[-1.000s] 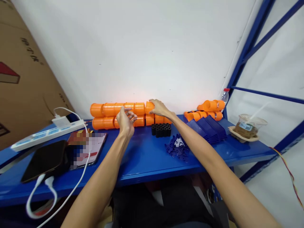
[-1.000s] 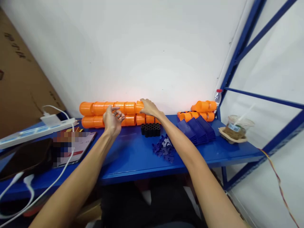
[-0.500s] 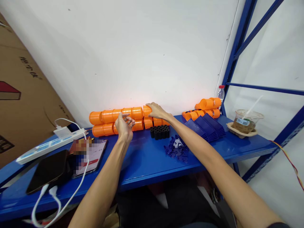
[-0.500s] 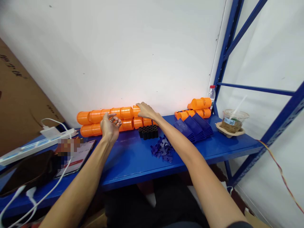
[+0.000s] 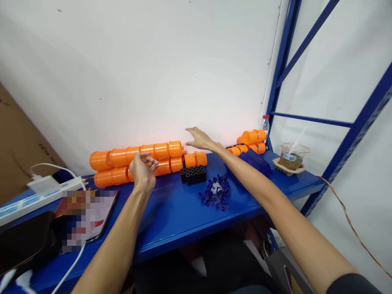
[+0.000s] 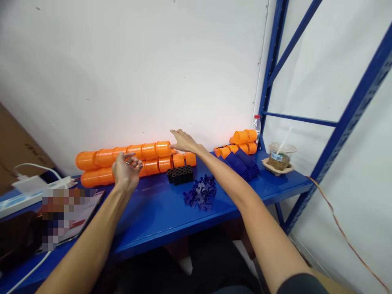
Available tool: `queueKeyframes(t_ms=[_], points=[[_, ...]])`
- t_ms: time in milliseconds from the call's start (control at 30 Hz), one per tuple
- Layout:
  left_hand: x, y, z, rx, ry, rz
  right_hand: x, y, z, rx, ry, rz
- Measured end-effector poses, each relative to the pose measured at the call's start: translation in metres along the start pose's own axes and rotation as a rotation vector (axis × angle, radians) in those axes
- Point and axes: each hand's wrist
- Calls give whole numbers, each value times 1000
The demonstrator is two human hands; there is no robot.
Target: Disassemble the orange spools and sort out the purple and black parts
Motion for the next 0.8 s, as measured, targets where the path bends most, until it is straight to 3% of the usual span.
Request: queueKeyframes(t_ms=[200, 333, 500, 667, 800], points=[[-14, 19, 15, 19, -3, 59, 78, 26, 79, -168, 293, 8], [-18, 22, 16, 7, -1, 58, 114, 58, 139, -303, 496, -169], [-22, 27, 21, 21, 10, 66, 116, 98, 172, -361, 677, -380], [-28, 35, 26, 38, -8, 95, 98, 111, 169, -369, 658, -373], [-27, 37, 27, 53, -21, 98, 106, 103, 160, -346, 644, -368]])
Point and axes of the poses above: each hand's wrist, its own y-axis away from the middle knuckle, its own x-axis out of the back of the hand, z = x × y, and after that the axes turned 6 degrees about y, right-handed
